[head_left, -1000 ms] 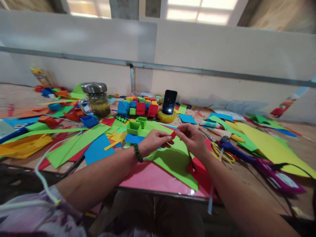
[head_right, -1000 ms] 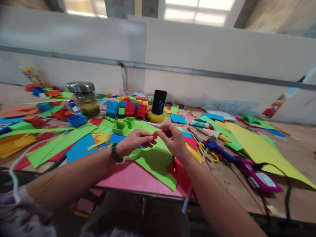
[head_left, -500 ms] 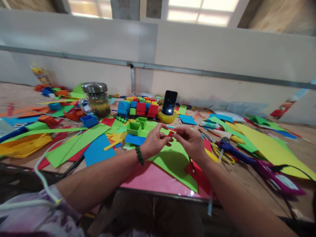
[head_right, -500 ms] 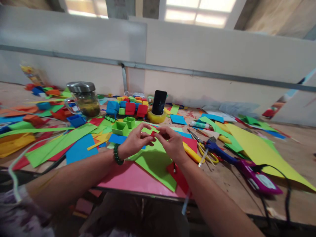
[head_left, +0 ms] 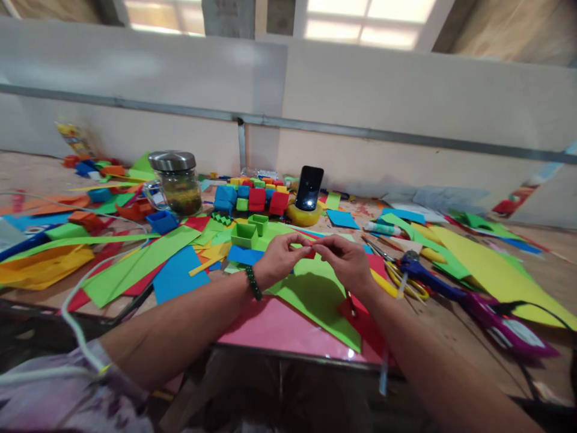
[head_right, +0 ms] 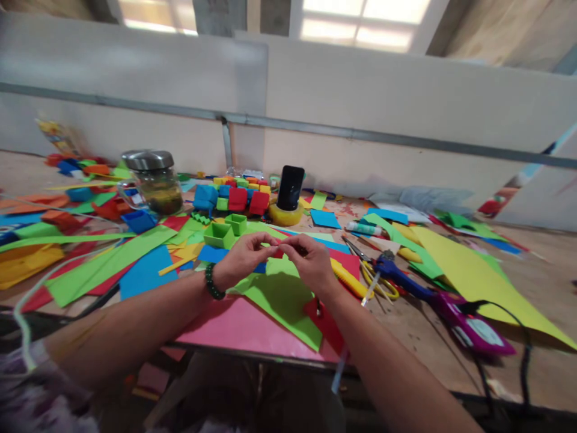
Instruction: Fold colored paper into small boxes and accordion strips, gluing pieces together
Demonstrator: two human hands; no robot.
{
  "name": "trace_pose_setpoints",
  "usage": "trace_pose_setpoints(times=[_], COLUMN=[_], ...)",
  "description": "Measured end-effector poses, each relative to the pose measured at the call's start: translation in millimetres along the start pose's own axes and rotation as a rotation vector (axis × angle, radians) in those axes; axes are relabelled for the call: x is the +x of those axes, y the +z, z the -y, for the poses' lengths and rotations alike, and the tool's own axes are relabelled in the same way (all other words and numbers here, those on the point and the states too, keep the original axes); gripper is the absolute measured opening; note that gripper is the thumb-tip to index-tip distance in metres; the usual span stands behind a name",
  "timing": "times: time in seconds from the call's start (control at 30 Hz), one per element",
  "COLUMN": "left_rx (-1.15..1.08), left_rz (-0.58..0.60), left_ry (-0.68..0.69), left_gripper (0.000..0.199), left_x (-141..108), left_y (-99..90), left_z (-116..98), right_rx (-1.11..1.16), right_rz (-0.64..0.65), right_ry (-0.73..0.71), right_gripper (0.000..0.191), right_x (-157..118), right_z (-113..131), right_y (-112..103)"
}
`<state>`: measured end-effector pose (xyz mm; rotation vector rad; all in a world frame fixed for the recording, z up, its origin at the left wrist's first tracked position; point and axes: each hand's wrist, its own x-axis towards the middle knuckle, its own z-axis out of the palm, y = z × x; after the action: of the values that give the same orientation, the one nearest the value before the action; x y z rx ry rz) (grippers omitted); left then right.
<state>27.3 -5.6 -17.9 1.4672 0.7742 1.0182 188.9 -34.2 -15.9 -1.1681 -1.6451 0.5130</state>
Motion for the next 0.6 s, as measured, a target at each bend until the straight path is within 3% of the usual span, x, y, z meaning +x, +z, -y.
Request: trace_pose_setpoints(times=[0.2,0.6], left_rx=[-0.022,-0.148], left_rz=[-0.036,-0.016], left_ry=[-0.026,-0.152], left_gripper=[0.013,0.014], left_x=[1.1,-0.3], left_y=[-3.4,-6.0], left_z=[-1.5,-0.1], right_rx=[0.202,0.484], right_rz=[0.170,0.137], right_ry=[0.219,0.437], right_gripper=[0.023,0.026], right_x=[3.0,2.3], right_z=[5.4,3.3], right_y=[-1.3,4.2])
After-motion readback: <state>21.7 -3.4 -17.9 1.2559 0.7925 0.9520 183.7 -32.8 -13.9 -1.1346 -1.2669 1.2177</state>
